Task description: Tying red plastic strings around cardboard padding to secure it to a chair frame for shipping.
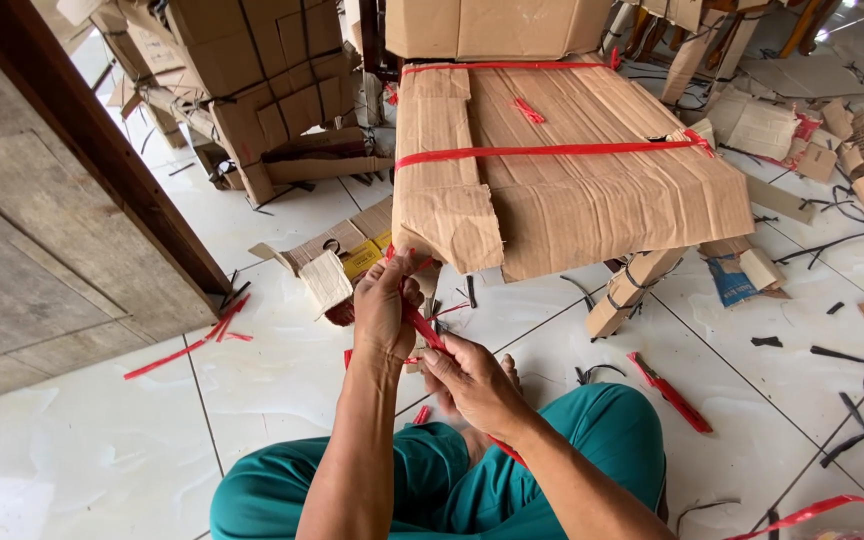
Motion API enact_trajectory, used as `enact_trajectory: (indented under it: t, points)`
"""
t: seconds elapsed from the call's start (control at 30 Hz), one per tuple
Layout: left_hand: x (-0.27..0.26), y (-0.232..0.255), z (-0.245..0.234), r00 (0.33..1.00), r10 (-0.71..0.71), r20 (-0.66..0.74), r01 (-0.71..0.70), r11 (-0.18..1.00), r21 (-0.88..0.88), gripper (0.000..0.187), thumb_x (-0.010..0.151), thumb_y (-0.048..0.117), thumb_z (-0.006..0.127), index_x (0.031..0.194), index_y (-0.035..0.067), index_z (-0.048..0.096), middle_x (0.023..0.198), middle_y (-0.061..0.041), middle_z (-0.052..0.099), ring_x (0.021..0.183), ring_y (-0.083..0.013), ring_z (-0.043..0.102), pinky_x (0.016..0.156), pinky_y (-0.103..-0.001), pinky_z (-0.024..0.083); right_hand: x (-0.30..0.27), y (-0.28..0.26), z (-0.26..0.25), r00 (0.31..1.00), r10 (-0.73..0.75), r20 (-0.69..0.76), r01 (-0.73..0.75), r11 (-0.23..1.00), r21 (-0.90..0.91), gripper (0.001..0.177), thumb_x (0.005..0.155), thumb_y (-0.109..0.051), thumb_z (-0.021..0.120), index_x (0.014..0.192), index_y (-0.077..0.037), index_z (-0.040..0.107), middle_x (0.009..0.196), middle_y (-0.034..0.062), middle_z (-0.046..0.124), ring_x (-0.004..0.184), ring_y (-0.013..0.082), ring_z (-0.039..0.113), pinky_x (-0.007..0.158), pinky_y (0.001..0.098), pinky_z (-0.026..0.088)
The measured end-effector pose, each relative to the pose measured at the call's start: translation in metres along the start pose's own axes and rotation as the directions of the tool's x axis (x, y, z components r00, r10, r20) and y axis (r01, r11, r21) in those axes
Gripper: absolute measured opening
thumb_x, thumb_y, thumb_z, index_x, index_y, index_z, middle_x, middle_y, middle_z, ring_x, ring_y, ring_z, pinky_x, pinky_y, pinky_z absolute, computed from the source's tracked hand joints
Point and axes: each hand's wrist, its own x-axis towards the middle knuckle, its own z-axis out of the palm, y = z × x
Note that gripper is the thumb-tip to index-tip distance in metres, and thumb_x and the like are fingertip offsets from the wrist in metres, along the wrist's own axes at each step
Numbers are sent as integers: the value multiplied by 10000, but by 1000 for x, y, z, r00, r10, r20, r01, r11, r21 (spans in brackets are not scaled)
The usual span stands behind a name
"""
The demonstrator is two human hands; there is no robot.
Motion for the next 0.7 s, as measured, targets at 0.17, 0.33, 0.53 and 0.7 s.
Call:
enact_trajectory:
  t: [0.17,0.33,0.53,0.7]
  points:
    - [-20,17,19,999,53,5,-53,989,140,211,815,41,826,839,74,619,698,-18,598,513,-73,483,509,-201,394,7,25,-6,997,-60,-38,61,998,20,376,1092,-385,454,951,-134,696,594,-33,556,493,62,507,829,359,304]
    - [-16,9,21,996,74,-47,-64,983,172,215,834,87,812,806,109,600,649,-2,591,507,-81,524,505,-199,410,10,33,-8,988,-125,-89,134,985,112,343,1077,-309,501,927,-81,709,583,1,508,456,62,465,460,188,367]
    - [-18,16,26,980,171,-98,-132,938,320,198,925,206,666,787,87,586,650,-63,601,533,-122,568,497,-235,465,9,33,-11,982,-127,-140,139,987,78,346,1061,-334,530,904,-91,720,552,-2,494,446,81,468,464,197,391]
    - [-11,26,7,909,379,172,-334,417,845,582,1122,437,387,729,175,727,532,-87,636,588,-279,654,671,-360,534,6,43,-10,969,-160,-189,179,980,89,382,1075,-341,487,898,-78,701,522,-28,405,436,82,402,451,214,360]
